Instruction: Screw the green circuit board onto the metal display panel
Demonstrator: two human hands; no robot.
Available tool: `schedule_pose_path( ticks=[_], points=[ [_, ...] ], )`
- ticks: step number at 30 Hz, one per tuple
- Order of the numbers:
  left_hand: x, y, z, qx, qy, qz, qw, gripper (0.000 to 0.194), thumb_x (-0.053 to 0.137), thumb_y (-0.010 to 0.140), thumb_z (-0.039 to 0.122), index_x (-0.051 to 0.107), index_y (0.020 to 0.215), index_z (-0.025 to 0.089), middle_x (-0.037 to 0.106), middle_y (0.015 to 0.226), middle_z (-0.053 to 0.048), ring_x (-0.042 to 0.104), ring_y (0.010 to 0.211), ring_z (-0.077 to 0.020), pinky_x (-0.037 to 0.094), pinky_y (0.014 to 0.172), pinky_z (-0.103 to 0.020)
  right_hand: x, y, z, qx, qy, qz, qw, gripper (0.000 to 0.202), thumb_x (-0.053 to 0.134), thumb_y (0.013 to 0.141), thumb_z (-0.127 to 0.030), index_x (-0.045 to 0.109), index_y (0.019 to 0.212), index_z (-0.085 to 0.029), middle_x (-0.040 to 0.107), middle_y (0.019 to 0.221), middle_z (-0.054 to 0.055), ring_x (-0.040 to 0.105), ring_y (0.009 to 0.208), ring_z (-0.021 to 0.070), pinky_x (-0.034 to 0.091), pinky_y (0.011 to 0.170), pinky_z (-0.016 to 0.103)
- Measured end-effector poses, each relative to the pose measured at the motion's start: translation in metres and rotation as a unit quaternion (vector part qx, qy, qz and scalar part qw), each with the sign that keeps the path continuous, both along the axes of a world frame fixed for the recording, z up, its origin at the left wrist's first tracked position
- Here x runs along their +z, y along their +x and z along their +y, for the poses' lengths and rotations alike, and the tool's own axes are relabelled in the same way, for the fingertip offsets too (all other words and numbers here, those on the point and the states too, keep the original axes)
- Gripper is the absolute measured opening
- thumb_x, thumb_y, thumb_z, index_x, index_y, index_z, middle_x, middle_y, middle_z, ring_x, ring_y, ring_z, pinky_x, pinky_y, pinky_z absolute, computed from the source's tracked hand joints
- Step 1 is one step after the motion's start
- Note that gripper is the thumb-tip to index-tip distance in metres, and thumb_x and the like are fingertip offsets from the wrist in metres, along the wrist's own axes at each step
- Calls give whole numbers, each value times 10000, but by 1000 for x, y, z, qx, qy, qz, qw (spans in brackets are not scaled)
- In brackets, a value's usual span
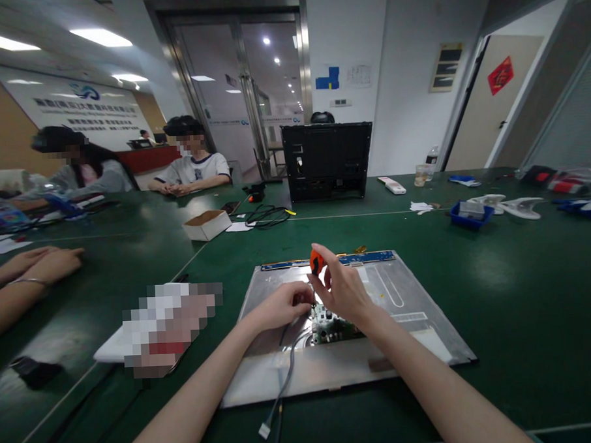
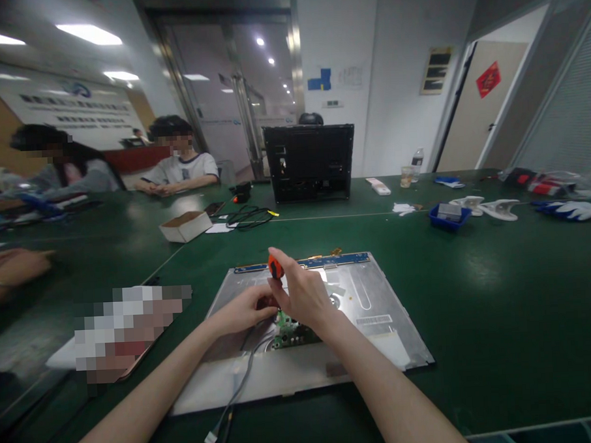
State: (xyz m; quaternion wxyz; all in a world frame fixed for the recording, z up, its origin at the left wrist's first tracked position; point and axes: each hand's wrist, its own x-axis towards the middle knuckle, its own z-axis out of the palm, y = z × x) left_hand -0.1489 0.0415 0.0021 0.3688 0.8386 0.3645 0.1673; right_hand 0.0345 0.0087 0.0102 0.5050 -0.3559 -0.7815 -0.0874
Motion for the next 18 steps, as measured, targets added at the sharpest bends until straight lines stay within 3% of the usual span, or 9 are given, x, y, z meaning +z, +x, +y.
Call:
schedule_pose_path(
  ticks=[8,18],
  points=[
    [-3,0,1,-11,6,-10,1000,124,569,781,164,654,871,161,641,796,-18,580,733,-184,447,692,-280,5,2,-4,12,-37,-10,999,589,397,997,-207,212,1556,-191,693,861,36,605,542,144,541,564,270],
    [0,2,-1,4,6,-5,1000,89,567,809,214,638,847,176,611,746,-1,550,691,-172,438,656,-267,0,2,0,-16,-15,-1,1000,548,473,990,-222,270,1499,-211,665,843,6,603,555,131,526,558,244]
  ],
)
